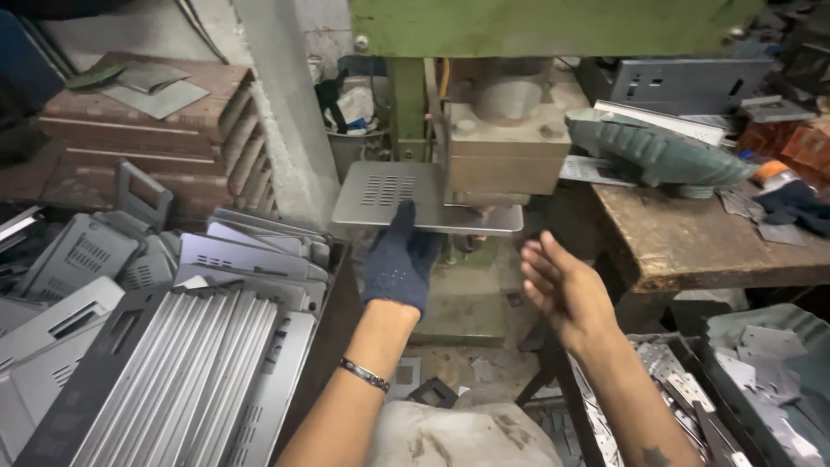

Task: The recorder is spot welding small metal brackets onto larger metal enclosure panels at a factory workstation.

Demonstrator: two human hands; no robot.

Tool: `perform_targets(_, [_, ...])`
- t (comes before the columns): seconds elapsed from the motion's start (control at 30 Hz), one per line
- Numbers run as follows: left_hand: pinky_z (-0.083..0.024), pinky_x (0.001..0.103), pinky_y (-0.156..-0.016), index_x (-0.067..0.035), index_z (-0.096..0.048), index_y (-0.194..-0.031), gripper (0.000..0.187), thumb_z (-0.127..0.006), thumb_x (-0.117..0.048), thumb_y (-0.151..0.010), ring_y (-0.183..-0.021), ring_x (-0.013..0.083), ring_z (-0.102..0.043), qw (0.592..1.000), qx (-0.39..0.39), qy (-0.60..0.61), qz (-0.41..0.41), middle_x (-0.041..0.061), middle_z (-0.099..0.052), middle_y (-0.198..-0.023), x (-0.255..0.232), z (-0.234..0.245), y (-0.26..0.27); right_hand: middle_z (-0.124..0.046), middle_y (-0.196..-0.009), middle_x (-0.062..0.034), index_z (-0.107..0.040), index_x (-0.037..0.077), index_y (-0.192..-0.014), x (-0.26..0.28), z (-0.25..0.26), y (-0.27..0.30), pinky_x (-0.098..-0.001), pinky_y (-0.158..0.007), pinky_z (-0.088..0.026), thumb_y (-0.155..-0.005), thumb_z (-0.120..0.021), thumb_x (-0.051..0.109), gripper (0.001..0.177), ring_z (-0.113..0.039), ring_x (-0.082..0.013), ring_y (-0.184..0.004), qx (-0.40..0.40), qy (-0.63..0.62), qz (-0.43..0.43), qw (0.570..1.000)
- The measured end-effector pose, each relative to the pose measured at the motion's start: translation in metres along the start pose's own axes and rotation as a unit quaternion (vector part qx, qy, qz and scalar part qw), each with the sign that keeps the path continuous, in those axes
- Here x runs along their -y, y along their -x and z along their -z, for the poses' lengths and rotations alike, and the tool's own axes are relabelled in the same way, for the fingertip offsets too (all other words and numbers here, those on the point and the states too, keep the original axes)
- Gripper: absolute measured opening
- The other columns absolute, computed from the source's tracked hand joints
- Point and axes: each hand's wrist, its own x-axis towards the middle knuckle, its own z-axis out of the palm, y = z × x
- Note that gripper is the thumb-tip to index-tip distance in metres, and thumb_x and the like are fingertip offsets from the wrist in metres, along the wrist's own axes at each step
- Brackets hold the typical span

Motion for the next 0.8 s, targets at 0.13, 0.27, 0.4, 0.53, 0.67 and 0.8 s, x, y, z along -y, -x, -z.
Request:
perform_targets(0.13, [-0.057,0.048,-0.083,-0.002,-0.068,-0.119,0.030,-0.075,-0.014,-0.092,-0.100,0.0300,-0.064,0.999,-0.028,-0.022,0.012,0.014,-0.069,-0.109,0.028,0.036,-0.043,-0.074,-0.094,0.0002,-0.070,0.009,-0.110,-0.015,0.097,-0.008,-0.0264,-0.067,-0.054,-0.094,-0.070,0.034,0.030,-0.066,-0.0114,-0.080,-0.060,0.012,0.017,0.998])
perform_targets(0.27, [-0.058,0.040,-0.098,-0.005,-0.064,-0.123,0.031,-0.065,-0.005,-0.092,-0.111,0.0263,-0.067,0.989,0.109,0.080,0.059,0.010,-0.071,-0.117,0.028,0.096,-0.055,-0.072,-0.094,-0.0039,-0.069,0.005,-0.108,-0.007,0.239,-0.016,-0.0287,-0.067,-0.055,-0.098,-0.068,0.028,0.025,-0.067,-0.0141,-0.080,-0.113,0.027,0.097,0.988])
perform_targets(0.4, [-0.050,0.038,-0.094,0.011,-0.063,-0.137,0.029,-0.056,-0.008,-0.117,-0.107,0.0234,-0.056,0.940,0.194,-0.275,-0.059,0.017,-0.063,-0.119,0.030,0.276,-0.106,-0.074,-0.099,-0.0097,-0.070,0.000,-0.108,0.009,0.381,-0.011,-0.0313,-0.073,-0.057,-0.097,-0.069,0.019,0.022,-0.070,-0.0190,-0.087,-0.283,0.174,0.152,0.931])
perform_targets(0.53, [-0.051,0.038,-0.093,0.009,-0.063,-0.137,0.030,-0.057,-0.008,-0.114,-0.107,0.0234,-0.058,0.936,0.196,-0.290,-0.024,0.016,-0.064,-0.119,0.010,0.391,-0.107,-0.077,-0.100,-0.0140,-0.076,0.005,-0.112,-0.002,0.499,-0.019,-0.0398,-0.080,-0.058,-0.092,-0.077,0.031,0.034,-0.073,-0.0260,-0.090,-0.384,0.461,0.107,0.792])
perform_targets(0.67, [-0.053,0.038,-0.092,0.007,-0.063,-0.137,0.031,-0.057,-0.008,-0.111,-0.107,0.0235,-0.060,0.932,0.194,-0.305,0.008,0.016,-0.066,-0.119,-0.001,0.445,-0.069,-0.080,-0.098,-0.0122,-0.080,0.015,-0.115,-0.017,0.513,-0.032,-0.0431,-0.084,-0.061,-0.088,-0.077,0.048,0.043,-0.077,-0.0285,-0.088,-0.351,0.604,0.011,0.715])
perform_targets(0.8, [-0.054,0.038,-0.091,0.005,-0.062,-0.137,0.033,-0.057,-0.008,-0.108,-0.106,0.0235,-0.062,0.927,0.187,-0.321,0.044,0.016,-0.067,-0.119,-0.016,0.475,-0.005,-0.078,-0.110,-0.0132,-0.080,0.023,-0.116,-0.023,0.492,-0.032,-0.0456,-0.091,-0.060,-0.083,-0.078,0.057,0.047,-0.075,-0.0309,-0.101,-0.317,0.679,-0.040,0.661])
